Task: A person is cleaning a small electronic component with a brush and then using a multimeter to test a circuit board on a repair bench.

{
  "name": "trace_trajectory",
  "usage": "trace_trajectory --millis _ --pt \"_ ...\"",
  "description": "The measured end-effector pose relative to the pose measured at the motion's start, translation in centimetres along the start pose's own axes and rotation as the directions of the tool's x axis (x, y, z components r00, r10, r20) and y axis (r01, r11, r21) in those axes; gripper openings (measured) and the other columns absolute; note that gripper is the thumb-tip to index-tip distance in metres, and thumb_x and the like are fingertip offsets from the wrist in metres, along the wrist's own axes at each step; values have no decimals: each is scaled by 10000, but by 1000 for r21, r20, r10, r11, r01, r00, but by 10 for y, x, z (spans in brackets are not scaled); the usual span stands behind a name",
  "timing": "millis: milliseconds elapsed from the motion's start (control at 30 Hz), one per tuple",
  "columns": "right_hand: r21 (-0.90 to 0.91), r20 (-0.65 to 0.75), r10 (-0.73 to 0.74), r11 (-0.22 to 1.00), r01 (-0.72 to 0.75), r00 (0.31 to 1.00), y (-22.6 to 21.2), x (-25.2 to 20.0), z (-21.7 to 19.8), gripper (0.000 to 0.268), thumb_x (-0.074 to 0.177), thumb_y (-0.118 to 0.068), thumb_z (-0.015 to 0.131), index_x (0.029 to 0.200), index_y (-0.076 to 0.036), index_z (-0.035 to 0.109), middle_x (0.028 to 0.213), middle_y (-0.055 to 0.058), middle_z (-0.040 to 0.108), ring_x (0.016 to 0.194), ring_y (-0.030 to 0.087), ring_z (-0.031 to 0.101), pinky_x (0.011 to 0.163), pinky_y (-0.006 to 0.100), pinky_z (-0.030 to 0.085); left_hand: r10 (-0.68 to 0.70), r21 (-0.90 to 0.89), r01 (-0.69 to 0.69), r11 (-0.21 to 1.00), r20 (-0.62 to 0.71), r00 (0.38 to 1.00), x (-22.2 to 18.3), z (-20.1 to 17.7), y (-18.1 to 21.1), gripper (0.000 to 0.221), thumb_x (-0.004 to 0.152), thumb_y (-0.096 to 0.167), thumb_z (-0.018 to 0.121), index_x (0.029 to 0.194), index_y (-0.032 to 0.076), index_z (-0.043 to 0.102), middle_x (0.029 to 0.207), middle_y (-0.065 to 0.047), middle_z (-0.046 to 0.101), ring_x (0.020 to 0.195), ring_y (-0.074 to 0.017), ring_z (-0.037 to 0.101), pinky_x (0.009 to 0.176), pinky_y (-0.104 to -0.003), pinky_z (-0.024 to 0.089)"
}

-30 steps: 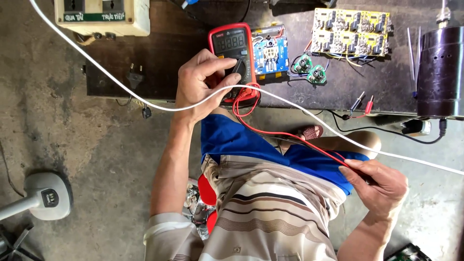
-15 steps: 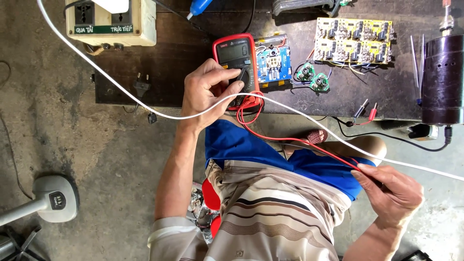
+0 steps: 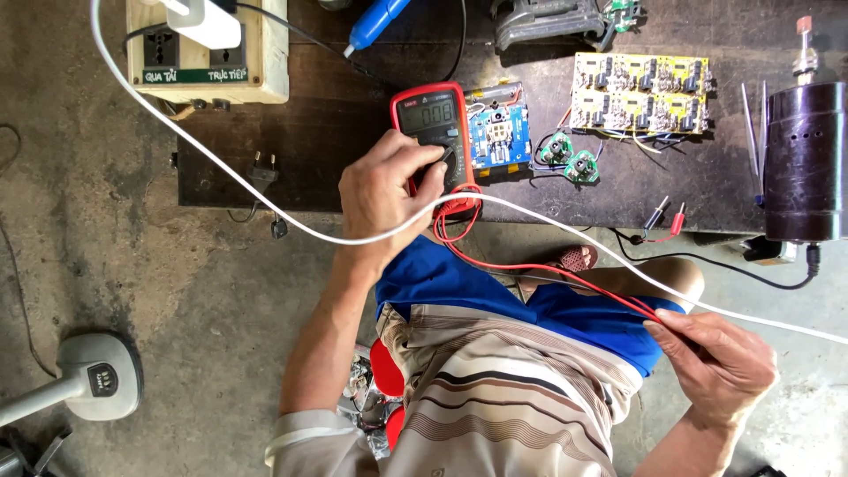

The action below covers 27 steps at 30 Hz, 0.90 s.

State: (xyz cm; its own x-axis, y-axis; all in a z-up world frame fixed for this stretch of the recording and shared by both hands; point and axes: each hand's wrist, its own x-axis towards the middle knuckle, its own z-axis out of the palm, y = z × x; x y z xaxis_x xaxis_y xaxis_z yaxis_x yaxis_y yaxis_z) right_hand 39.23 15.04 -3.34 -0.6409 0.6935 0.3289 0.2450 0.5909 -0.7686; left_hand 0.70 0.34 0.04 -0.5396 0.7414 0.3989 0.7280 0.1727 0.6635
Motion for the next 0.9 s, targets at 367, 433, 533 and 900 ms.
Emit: trace_trajectory --millis 367,433,533,900 --pt "-12 15 39 999 -39 999 -2 5 2 303 747 79 883 1002 113 721 958 218 731 815 239 712 798 281 602 49 29 -49 998 2 999 -4 7 -1 66 949 39 708 1012 20 711 959 -99 651 782 -262 679 621 -369 549" --pt "-37 2 -5 999 5 1000 2 5 3 275 778 68 883 1007 89 732 951 198 735 797 238 711 808 304 602 41 36 -40 999 -9 999 -3 7 1 65 946 43 713 1011 37 711 954 -81 651 780 -266 686 623 -382 548" --pt "-24 10 -7 1000 8 1000 -2 9 5 254 783 72 862 995 99 723 933 208 732 742 232 690 736 287 579 32 43 -30 999 -33 999 -6 11 -4 80 946 76 721 1017 41 727 962 -79 659 777 -265 695 621 -383 560" --pt "-75 25 110 991 -108 994 -10 14 12 224 804 36 850 995 77 740 882 161 715 703 188 638 698 283 525 -17 -205 -32 978 -234 972 -30 8 14 192 979 97 725 1169 80 698 1016 -91 663 650 -126 570 560 -257 504"
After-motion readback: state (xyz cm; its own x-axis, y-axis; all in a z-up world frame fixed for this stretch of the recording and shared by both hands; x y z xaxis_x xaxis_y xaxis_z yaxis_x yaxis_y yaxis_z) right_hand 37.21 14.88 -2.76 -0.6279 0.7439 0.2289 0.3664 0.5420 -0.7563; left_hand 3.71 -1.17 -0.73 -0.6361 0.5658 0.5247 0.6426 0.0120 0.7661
